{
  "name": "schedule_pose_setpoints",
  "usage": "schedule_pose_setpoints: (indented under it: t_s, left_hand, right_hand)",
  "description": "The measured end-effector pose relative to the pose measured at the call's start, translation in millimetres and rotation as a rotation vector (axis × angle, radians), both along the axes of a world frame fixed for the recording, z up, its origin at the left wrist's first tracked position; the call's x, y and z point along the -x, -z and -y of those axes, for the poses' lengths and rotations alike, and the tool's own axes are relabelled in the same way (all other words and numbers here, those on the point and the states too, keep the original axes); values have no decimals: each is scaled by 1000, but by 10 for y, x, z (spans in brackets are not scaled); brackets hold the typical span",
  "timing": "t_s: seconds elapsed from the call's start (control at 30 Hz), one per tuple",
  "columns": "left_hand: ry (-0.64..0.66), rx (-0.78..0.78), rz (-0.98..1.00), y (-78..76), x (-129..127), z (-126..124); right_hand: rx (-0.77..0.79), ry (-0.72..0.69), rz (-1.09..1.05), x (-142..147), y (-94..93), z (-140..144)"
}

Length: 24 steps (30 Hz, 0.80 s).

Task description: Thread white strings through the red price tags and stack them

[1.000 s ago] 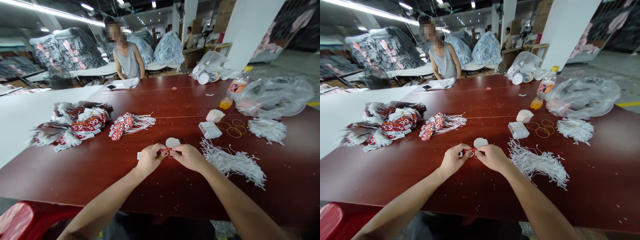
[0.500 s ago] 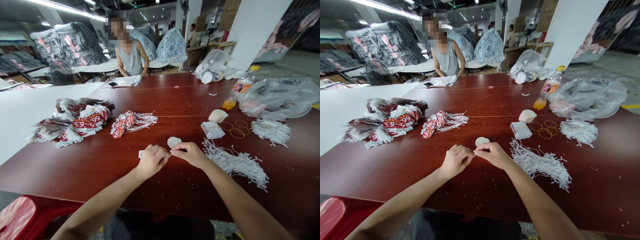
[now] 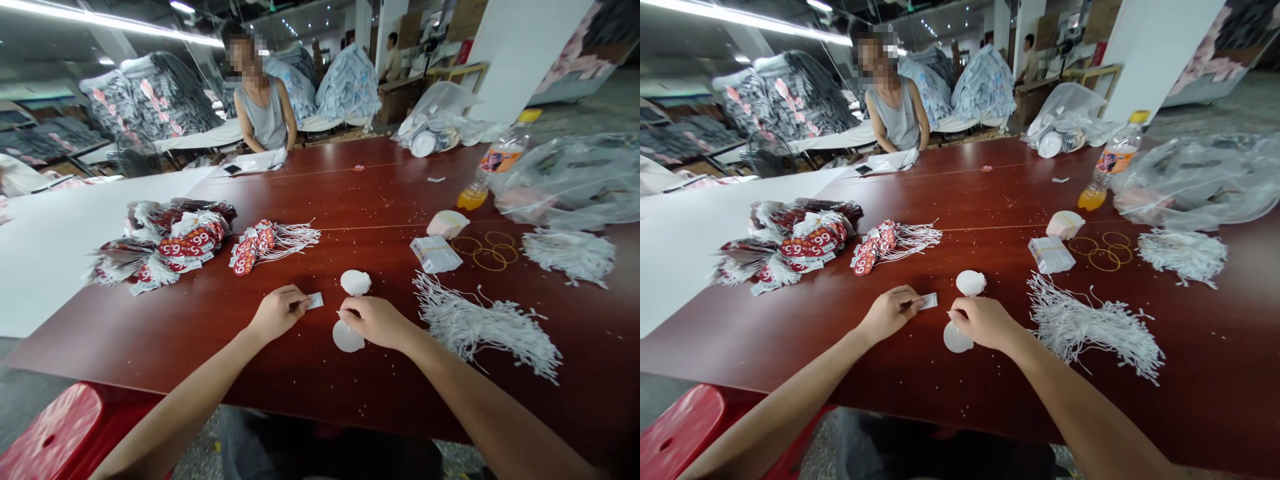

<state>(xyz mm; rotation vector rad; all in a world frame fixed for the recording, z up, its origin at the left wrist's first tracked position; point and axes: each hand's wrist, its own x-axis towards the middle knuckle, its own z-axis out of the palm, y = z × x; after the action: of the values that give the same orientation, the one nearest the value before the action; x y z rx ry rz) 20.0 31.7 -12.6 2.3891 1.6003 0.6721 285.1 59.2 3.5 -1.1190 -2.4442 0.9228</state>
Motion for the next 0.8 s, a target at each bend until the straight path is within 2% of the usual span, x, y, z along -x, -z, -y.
schedule_pose_setpoints:
  t_s: [0.1,0.17,0.23,0.3,0.4,0.5,0.57,0.67,0.73,0.8]
  left_hand:
    - [-106,-133,-168,-93,-151,-30]
    - [-149,-249,-204,-170,-246,-58]
    - [-148,-305,-124,-226,-339,-66]
    - [-131,-277,14,-242,-429,-40]
    - [-89,-204,192,-200,-546,42]
    - [-16,-239,272,-142,-612,105]
    - [31,-284,269,-125,-622,114]
    - [93,-332,236,-132,-599,97]
    - [119,-328,251,-144,-577,90]
    - [128,-308,254,-151,-566,102]
  right_hand:
    - [19,25,-46,2,8,-17]
    - [12,43,-85,6,-2,-14]
    - [-20,64,-124,8,-25,-6]
    - [-80,93,-159,5,-52,-1]
    - [-162,145,-185,-1,-79,1]
    - [-183,174,-199,8,-82,6]
    - [-138,178,-233,20,-77,12]
    - [11,203,-295,30,-74,7]
    - [80,241,-296,17,-98,-11]
    - [142,209,-291,-23,-160,-36]
